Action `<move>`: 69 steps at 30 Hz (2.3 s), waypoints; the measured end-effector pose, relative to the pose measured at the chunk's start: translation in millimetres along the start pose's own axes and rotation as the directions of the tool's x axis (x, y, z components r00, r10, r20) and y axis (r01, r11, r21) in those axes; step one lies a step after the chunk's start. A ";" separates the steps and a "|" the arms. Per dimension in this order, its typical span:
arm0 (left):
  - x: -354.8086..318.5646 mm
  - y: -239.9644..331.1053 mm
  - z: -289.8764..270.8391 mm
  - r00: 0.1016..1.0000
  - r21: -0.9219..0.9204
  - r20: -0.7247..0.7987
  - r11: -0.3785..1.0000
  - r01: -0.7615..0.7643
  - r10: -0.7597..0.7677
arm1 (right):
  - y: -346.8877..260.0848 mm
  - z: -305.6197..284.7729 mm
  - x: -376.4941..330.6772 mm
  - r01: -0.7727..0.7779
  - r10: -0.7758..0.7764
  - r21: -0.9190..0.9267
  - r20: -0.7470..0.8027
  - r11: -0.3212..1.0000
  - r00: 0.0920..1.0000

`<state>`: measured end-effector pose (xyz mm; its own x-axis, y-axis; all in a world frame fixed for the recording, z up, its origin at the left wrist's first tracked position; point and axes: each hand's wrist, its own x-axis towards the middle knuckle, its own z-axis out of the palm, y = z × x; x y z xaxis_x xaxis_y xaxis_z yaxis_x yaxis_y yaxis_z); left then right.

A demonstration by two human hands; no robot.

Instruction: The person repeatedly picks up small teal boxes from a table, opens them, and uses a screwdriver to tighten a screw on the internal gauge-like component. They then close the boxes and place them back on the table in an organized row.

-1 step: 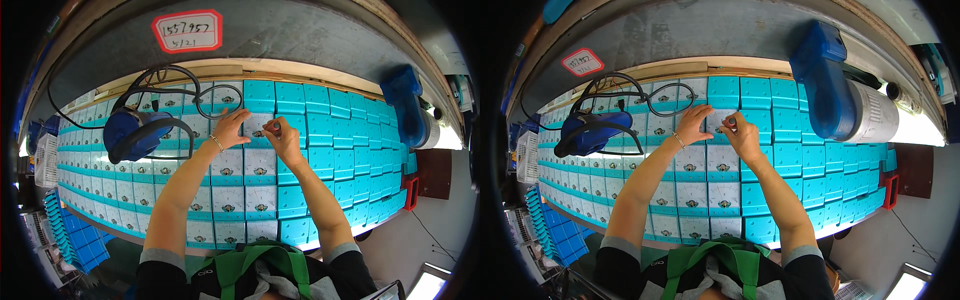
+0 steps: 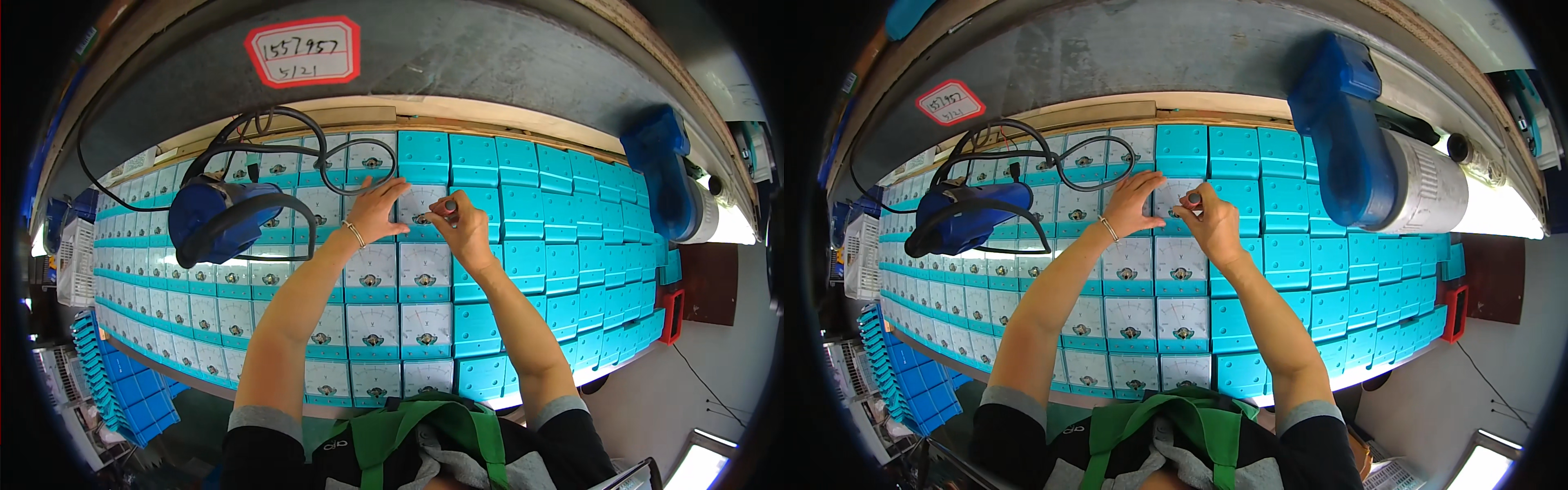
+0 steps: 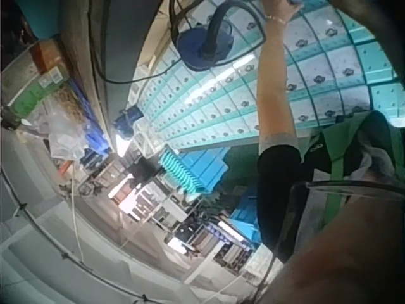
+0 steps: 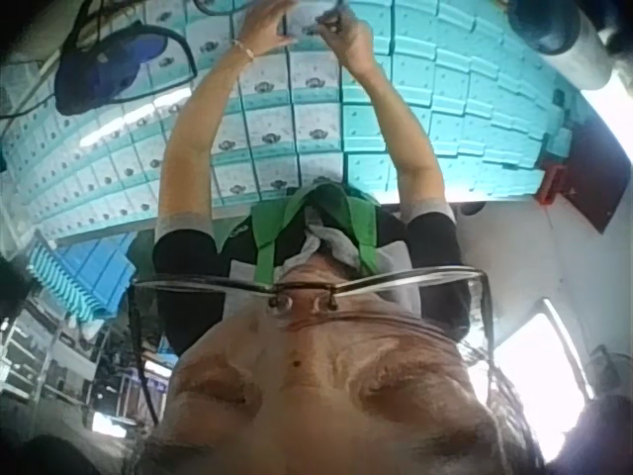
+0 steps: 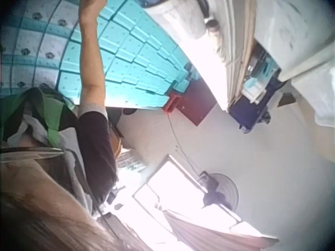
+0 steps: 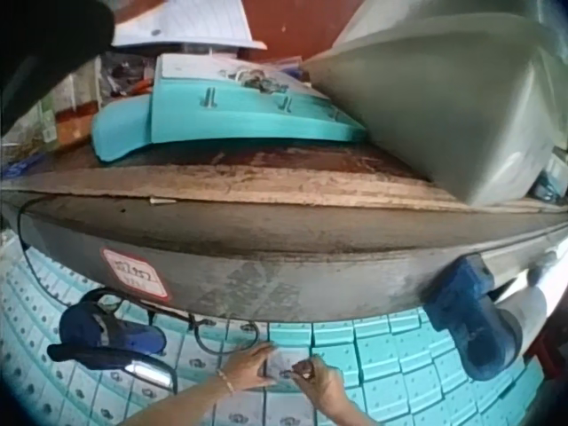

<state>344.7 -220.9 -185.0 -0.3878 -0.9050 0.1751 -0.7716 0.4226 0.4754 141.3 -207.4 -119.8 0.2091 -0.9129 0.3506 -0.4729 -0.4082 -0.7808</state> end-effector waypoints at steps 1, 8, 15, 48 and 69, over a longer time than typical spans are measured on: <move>-0.7 -0.5 -0.9 1.000 -0.001 -0.003 1.000 0.000 0.000 | -0.2 3.2 -0.8 0.028 -0.029 -0.057 -0.015 0.998 0.999; -1.2 -0.9 -1.4 1.000 0.017 0.018 1.000 0.010 -0.010 | -2.1 12.0 -8.8 0.052 -0.077 -0.210 -0.115 0.976 0.990; -2.8 -5.6 -4.0 0.999 -0.027 0.031 0.999 -0.033 0.034 | -15.2 8.9 -10.3 -0.039 0.038 -0.061 -0.028 0.997 0.999; 15.4 6.7 -21.2 0.989 0.002 0.141 0.999 -0.047 0.046 | 4.8 -63.4 -83.1 -0.311 0.384 0.459 -0.071 0.832 0.921; 28.1 63.3 -58.3 0.980 -0.118 -0.016 0.973 -0.196 0.196 | -25.3 -90.4 -99.5 -0.212 0.382 0.606 -0.165 0.766 0.909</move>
<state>314.3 -222.5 -99.8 -0.5231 -0.8053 0.2790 -0.6153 0.5834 0.5302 55.1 -106.0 -88.2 -0.1318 -0.9856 0.1060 0.1123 -0.1211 -0.9863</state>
